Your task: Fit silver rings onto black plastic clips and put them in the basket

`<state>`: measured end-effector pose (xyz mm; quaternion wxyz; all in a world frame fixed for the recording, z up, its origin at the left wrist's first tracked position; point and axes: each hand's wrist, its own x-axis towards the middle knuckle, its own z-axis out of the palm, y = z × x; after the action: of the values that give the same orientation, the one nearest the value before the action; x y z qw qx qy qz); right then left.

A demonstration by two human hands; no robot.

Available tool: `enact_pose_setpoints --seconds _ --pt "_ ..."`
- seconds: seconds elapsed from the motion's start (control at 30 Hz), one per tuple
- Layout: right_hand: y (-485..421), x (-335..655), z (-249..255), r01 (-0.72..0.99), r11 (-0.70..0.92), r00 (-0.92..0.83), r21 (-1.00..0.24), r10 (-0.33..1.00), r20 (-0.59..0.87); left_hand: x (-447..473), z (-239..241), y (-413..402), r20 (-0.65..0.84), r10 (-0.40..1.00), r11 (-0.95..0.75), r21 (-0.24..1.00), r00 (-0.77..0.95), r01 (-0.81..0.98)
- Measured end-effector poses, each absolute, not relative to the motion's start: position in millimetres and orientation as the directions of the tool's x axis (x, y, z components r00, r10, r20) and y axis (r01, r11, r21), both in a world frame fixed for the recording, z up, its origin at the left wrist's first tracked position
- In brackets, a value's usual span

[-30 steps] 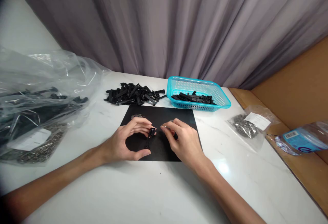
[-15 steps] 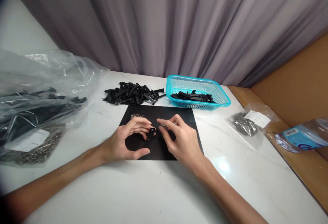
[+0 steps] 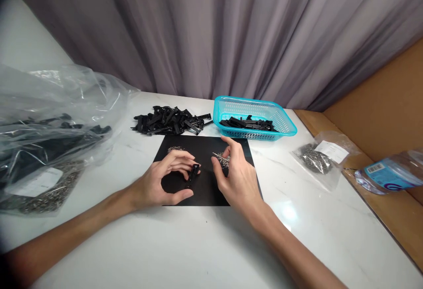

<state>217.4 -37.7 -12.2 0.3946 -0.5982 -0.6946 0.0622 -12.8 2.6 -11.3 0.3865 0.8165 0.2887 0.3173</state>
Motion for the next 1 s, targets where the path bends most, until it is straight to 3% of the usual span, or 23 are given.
enact_pose_setpoints --seconds 1.0 --pt "-42.8 198.7 -26.4 0.825 0.314 -0.164 -0.470 0.929 0.332 -12.7 -5.6 2.5 0.255 0.716 -0.531 0.804 0.650 0.268"
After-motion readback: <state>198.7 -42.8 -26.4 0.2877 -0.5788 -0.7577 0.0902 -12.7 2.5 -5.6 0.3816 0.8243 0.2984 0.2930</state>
